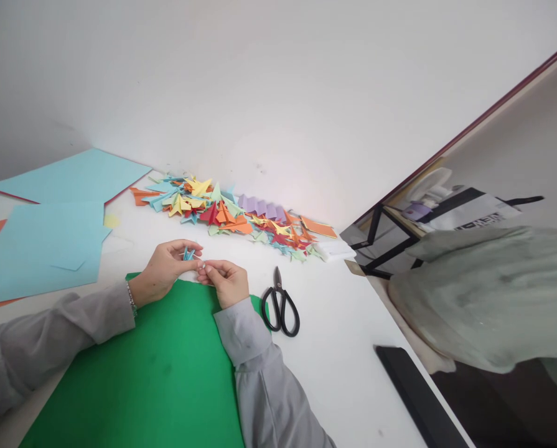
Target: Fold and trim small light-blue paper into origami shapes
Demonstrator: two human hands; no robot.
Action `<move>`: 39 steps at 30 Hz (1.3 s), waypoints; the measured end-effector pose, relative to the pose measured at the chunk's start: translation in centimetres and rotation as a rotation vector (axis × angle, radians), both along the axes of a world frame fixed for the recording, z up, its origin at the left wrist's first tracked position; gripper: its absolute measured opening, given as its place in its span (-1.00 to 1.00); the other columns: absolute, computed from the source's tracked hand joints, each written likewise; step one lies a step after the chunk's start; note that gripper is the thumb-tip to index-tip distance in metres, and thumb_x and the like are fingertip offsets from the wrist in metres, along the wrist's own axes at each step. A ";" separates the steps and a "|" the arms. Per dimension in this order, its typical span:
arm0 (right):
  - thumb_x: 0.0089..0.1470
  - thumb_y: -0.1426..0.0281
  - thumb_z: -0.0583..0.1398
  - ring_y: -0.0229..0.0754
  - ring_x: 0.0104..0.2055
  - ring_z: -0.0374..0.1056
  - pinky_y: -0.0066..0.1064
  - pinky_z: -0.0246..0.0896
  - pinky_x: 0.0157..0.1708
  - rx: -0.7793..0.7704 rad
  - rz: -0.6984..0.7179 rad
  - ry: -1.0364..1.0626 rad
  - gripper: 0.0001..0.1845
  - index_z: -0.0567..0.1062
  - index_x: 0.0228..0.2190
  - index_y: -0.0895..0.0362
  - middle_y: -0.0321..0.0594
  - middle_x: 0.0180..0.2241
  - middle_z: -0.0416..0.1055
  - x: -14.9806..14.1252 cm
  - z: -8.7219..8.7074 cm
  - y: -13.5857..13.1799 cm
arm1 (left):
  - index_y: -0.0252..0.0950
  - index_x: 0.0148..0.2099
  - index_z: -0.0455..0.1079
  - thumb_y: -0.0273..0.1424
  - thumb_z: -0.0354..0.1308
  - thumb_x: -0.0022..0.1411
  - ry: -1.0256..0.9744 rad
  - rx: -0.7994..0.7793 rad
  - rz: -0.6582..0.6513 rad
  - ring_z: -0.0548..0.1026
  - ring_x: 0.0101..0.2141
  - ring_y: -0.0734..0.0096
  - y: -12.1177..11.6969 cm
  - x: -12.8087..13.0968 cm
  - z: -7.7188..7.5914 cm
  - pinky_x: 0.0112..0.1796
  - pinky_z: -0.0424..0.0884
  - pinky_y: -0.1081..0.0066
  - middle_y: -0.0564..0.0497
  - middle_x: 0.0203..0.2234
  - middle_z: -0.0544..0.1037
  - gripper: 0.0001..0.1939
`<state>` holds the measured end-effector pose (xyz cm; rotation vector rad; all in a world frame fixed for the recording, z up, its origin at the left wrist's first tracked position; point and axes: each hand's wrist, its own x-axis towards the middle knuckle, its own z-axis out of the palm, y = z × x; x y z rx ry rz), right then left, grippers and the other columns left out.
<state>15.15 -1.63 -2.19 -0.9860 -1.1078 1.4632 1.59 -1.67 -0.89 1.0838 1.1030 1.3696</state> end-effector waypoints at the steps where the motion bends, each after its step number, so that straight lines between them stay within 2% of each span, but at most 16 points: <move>1: -0.35 0.29 0.35 -0.26 -0.58 0.41 -0.39 0.37 -0.48 -0.001 -0.013 0.008 -0.74 0.53 -0.52 0.17 -0.25 -0.60 0.50 0.0 0.0 0.0 | -0.37 -0.32 0.42 -0.51 0.27 -0.25 0.004 0.009 0.008 0.43 -0.38 0.45 0.0 0.0 0.0 -0.37 0.36 0.43 0.01 -0.46 0.49 -0.68; 6: -0.30 0.27 0.32 -0.29 -0.62 0.38 -0.45 0.32 -0.55 0.019 -0.075 -0.036 -0.77 0.50 -0.57 0.18 -0.26 -0.63 0.47 -0.2 0.2 -0.3 | -0.36 -0.32 0.41 -0.50 0.25 -0.21 0.043 0.079 0.014 0.42 -0.40 0.46 0.0 0.2 0.0 -0.34 0.36 0.42 0.03 -0.48 0.49 -0.72; 13: -0.35 0.26 0.30 -0.28 -0.65 0.34 -0.43 0.27 -0.58 0.034 -0.107 -0.125 -0.76 0.48 -0.61 0.18 -0.29 -0.68 0.44 -0.5 0.6 -0.3 | -0.37 -0.36 0.41 -0.49 0.23 -0.20 0.094 0.118 -0.024 0.43 -0.40 0.44 -0.3 0.3 0.4 -0.36 0.37 0.42 0.01 -0.48 0.49 -0.76; 18: -0.31 0.29 0.28 -0.28 -0.64 0.35 -0.44 0.26 -0.57 0.046 -0.081 -0.151 -0.79 0.48 -0.60 0.18 -0.29 -0.66 0.44 -0.5 1.0 -0.4 | -0.37 -0.34 0.43 -0.49 0.21 -0.17 0.153 0.150 -0.031 0.44 -0.38 0.41 -0.1 0.1 -0.1 -0.32 0.37 0.40 -0.01 -0.46 0.50 -0.77; 22: -0.26 0.28 0.25 -0.28 -0.64 0.34 -0.43 0.27 -0.57 0.094 -0.076 -0.212 -0.81 0.47 -0.59 0.18 -0.29 -0.66 0.44 -0.3 0.9 -0.4 | -0.36 -0.33 0.45 -0.51 0.20 -0.16 0.179 0.162 -0.033 0.44 -0.37 0.40 -0.1 0.1 -0.3 -0.32 0.37 0.40 -0.02 -0.45 0.51 -0.77; 26: -0.20 0.27 0.22 -0.25 -0.63 0.35 -0.41 0.29 -0.57 0.174 -0.137 -0.313 -0.80 0.45 -0.57 0.16 -0.28 -0.66 0.43 -0.3 0.3 -0.4 | -0.37 -0.35 0.44 -0.52 0.22 -0.20 0.134 0.133 -0.032 0.45 -0.38 0.42 -0.2 0.2 0.0 -0.34 0.37 0.42 -0.03 -0.43 0.53 -0.76; 32: -0.08 0.30 0.13 -0.25 -0.60 0.33 -0.41 0.25 -0.54 0.452 -0.284 -0.649 -0.81 0.46 -0.55 0.14 -0.25 -0.63 0.43 -0.2 -0.1 -0.8 | -0.38 -0.33 0.42 -0.52 0.24 -0.21 0.069 0.084 -0.037 0.46 -0.38 0.42 -0.5 0.5 0.3 -0.33 0.39 0.41 -0.02 -0.44 0.52 -0.73; 39: 0.03 0.45 0.02 -0.24 -0.54 0.31 -0.44 0.16 -0.51 1.015 -0.398 -1.164 -0.76 0.46 -0.52 0.17 -0.18 -0.59 0.43 0.3 -0.1 -0.7 | -0.37 -0.34 0.41 -0.48 0.26 -0.20 0.037 0.093 -0.052 0.47 -0.37 0.42 -0.4 0.5 -0.2 -0.33 0.40 0.42 -0.01 -0.45 0.52 -0.74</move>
